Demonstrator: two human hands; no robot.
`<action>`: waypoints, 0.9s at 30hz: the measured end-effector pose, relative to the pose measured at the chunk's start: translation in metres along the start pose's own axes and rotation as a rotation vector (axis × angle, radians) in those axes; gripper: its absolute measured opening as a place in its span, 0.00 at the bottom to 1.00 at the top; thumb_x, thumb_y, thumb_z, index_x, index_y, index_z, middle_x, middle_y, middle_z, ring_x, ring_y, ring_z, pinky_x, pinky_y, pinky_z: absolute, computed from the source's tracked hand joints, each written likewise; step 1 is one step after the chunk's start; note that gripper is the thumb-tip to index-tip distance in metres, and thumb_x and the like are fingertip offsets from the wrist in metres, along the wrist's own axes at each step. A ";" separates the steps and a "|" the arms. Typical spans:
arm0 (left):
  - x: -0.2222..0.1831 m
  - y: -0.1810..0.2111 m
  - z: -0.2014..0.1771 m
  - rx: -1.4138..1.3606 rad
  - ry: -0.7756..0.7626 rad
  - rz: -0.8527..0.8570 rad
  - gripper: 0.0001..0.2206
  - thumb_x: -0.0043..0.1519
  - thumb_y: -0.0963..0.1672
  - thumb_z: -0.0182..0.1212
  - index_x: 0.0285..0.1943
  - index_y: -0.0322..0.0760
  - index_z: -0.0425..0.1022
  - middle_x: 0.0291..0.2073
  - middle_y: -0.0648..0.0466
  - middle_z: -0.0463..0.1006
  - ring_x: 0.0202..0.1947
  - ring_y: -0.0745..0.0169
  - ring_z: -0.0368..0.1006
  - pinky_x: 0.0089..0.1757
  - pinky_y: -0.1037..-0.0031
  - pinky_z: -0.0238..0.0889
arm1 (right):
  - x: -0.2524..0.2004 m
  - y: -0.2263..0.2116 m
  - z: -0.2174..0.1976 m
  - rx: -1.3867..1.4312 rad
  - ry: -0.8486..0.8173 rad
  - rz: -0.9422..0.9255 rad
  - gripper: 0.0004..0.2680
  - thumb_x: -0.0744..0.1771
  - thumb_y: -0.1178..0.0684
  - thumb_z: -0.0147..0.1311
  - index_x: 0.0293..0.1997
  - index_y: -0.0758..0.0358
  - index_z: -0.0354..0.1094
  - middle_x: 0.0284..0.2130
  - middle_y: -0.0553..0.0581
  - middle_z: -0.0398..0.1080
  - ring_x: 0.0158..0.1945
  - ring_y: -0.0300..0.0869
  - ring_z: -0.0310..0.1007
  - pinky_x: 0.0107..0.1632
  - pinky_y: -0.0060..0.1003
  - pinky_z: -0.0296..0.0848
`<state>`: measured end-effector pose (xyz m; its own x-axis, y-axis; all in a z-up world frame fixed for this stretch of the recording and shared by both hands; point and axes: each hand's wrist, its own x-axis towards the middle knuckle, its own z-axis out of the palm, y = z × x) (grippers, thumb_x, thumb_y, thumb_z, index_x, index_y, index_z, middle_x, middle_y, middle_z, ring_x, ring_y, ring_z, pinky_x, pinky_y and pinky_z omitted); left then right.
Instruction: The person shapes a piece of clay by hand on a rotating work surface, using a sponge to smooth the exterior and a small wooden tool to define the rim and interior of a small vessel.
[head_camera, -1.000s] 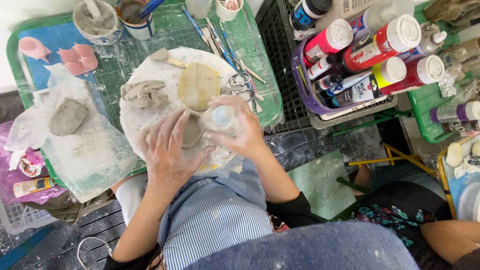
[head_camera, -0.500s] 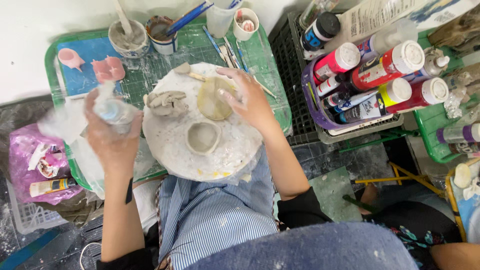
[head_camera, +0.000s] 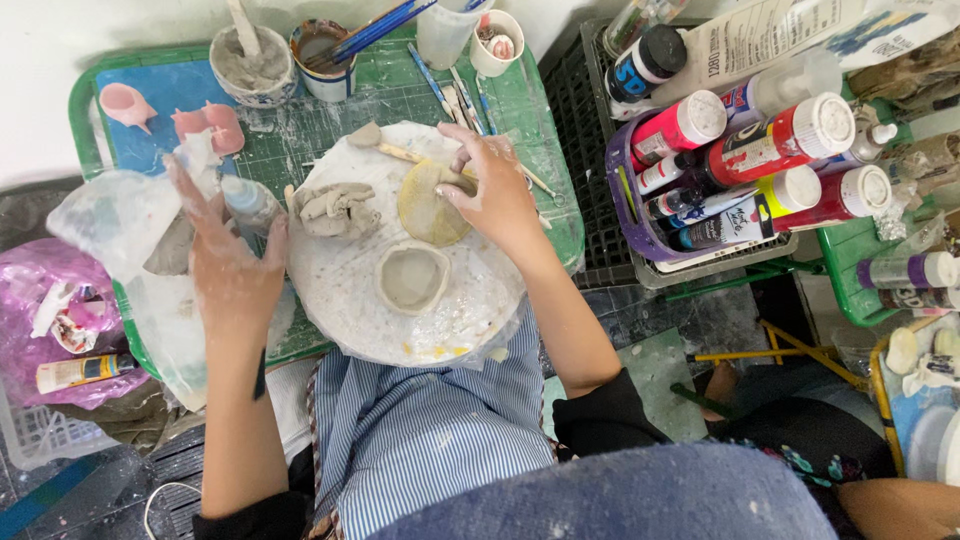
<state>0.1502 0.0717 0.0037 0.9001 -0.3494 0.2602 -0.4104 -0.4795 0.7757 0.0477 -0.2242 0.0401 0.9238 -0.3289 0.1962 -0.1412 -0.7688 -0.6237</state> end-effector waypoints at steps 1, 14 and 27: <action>-0.008 0.005 -0.003 -0.021 -0.025 -0.065 0.45 0.70 0.45 0.68 0.84 0.33 0.31 0.67 0.40 0.71 0.63 0.37 0.72 0.62 0.55 0.65 | -0.001 0.004 0.001 0.070 -0.017 0.005 0.21 0.62 0.55 0.66 0.62 0.55 0.67 0.39 0.54 0.74 0.51 0.46 0.72 0.57 0.42 0.70; -0.058 0.064 0.065 0.046 -0.316 0.387 0.53 0.45 0.52 0.79 0.77 0.33 0.48 0.66 0.36 0.66 0.62 0.35 0.64 0.60 0.53 0.59 | -0.110 0.005 -0.016 0.286 0.303 0.232 0.11 0.67 0.57 0.59 0.55 0.61 0.69 0.50 0.56 0.70 0.47 0.41 0.72 0.51 0.35 0.73; -0.047 0.059 0.060 -0.251 -0.342 0.294 0.60 0.42 0.46 0.83 0.79 0.30 0.39 0.61 0.43 0.72 0.60 0.41 0.71 0.59 0.59 0.65 | -0.070 0.013 -0.021 0.050 -0.205 -0.004 0.25 0.66 0.46 0.62 0.72 0.51 0.57 0.66 0.63 0.63 0.70 0.59 0.61 0.70 0.51 0.59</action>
<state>0.0750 0.0119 0.0028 0.6352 -0.7039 0.3179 -0.5536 -0.1279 0.8229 -0.0256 -0.2225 0.0340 0.9781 -0.2034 0.0444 -0.1240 -0.7404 -0.6606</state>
